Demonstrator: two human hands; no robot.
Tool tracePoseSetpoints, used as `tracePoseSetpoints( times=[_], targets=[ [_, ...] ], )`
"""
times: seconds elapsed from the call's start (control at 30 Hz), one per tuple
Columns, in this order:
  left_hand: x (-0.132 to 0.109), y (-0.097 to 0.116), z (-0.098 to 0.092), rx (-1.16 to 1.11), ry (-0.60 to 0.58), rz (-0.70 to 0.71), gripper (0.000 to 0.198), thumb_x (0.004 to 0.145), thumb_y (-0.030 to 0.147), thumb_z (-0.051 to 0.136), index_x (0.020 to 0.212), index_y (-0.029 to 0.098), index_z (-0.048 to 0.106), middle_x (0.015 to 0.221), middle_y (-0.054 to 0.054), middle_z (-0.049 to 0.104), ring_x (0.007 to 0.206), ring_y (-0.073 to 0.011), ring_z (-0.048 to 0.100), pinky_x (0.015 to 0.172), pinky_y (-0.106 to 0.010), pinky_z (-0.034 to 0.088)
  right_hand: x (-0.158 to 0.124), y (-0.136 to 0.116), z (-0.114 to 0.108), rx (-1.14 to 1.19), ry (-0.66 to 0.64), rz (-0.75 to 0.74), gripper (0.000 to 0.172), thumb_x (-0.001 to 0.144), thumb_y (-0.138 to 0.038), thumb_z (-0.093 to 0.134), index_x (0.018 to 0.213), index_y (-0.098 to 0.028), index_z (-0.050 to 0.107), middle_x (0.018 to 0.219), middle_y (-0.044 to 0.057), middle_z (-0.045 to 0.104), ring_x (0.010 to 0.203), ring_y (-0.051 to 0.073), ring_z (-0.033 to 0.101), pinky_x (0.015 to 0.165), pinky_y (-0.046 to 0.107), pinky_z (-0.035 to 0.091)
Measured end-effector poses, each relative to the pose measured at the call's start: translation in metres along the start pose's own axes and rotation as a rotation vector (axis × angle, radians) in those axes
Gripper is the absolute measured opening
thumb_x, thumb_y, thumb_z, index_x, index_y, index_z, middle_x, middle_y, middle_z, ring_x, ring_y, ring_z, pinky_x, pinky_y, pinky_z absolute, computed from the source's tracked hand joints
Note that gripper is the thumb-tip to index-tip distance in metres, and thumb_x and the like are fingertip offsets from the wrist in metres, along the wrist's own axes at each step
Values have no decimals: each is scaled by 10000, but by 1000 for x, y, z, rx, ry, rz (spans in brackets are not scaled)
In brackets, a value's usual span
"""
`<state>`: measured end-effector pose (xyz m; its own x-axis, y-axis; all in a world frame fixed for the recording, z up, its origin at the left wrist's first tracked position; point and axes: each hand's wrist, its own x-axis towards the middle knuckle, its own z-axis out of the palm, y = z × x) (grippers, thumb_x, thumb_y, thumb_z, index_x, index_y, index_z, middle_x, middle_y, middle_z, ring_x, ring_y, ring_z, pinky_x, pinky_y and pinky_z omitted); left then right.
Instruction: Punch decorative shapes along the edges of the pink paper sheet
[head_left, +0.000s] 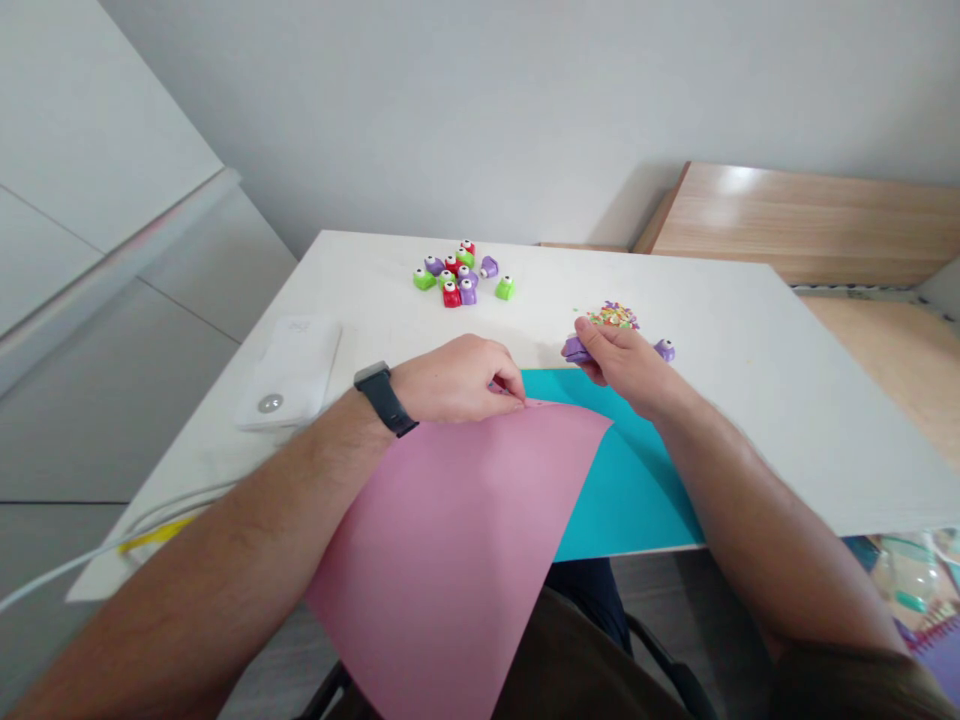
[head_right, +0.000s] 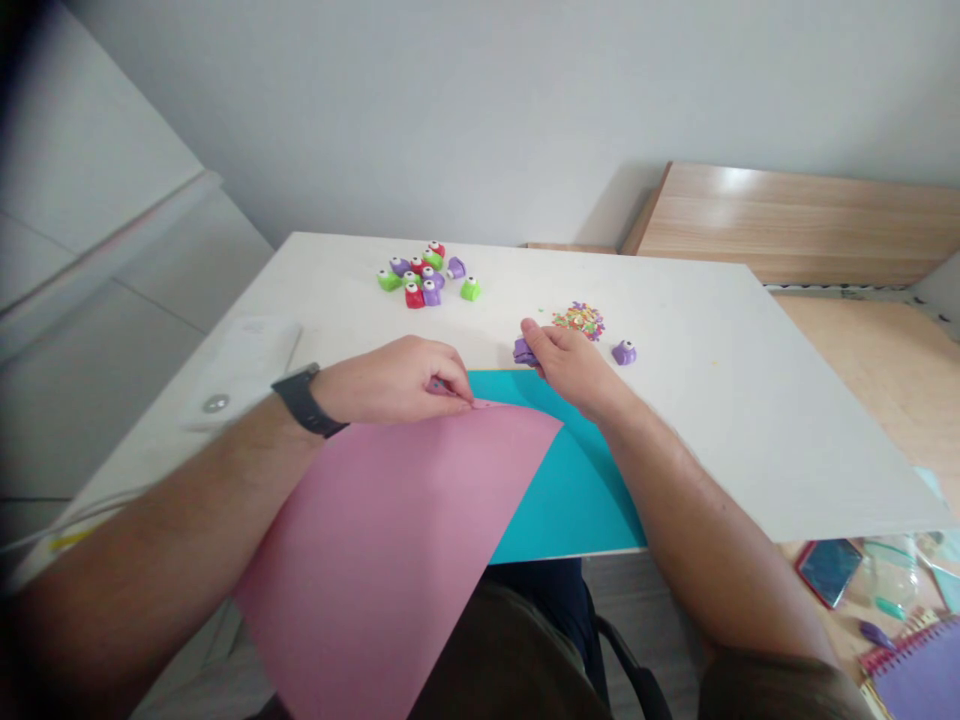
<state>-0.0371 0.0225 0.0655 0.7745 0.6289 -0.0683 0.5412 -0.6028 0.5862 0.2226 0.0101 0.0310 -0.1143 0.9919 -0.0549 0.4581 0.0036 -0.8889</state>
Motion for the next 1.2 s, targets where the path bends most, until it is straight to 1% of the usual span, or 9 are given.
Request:
tracePoseSetpoints(
  times=[0.17,0.3,0.53,0.7,0.8,0.9,0.97,1.07,1.2],
  targets=[
    [0,-2,2,-3,5,7,197,906,301,675,914,273,870,938,-5,818,859,-173,732,792,-273,509,-2,-5,2,126,-33,58,684,924,-870,515,678,-233,557,589,0,503,533,144,430,498,324,281],
    [0,-3,3,-6,6,16,203,911,294,666,921,270,868,951,-5,820,872,-174,735,799,-277,506,-3,-7,2,177,-38,85,674,919,-863,534,687,-232,577,598,9,521,520,143,434,482,318,283],
    [0,-3,3,0,5,15,197,911,290,669,914,271,865,948,-3,820,869,-174,738,783,-274,501,-1,-5,3,260,-23,94,614,933,-810,580,764,-222,630,649,26,592,502,144,469,440,303,311],
    [0,-3,3,0,3,12,193,917,291,675,917,261,865,952,0,819,862,-163,735,772,-264,494,-1,-4,3,265,-43,82,616,933,-815,575,765,-224,619,638,20,571,506,143,468,440,297,317],
    [0,-3,2,-1,-16,9,198,922,300,677,934,242,866,958,-5,814,875,-155,731,781,-256,491,-1,-4,2,207,-36,72,621,947,-819,544,752,-231,581,626,3,555,515,135,457,467,294,328],
    [0,-2,0,-12,-30,12,196,920,309,685,934,240,868,972,-7,809,892,-152,729,802,-247,490,-1,-4,3,54,29,23,573,981,-774,529,772,-242,555,641,-11,560,556,141,467,514,295,349],
    [-1,-2,-1,-25,-34,8,181,908,307,699,918,249,870,985,-6,805,904,-153,730,814,-243,494,-1,-4,3,-95,66,-44,494,1021,-686,533,801,-244,564,682,-9,598,610,151,501,567,300,377],
    [-3,-4,-1,-45,-56,10,166,890,297,711,904,267,874,990,-2,796,894,-150,727,810,-240,501,-3,-6,3,-274,85,-119,352,1050,-535,543,861,-243,596,761,-1,672,679,161,553,641,308,409],
    [-5,-4,-3,-63,-102,36,161,886,309,720,904,288,878,997,3,787,888,-148,719,805,-240,504,-7,-11,3,-368,61,-167,231,1039,-420,578,907,-239,632,816,0,737,693,160,596,661,300,424]
  ],
)
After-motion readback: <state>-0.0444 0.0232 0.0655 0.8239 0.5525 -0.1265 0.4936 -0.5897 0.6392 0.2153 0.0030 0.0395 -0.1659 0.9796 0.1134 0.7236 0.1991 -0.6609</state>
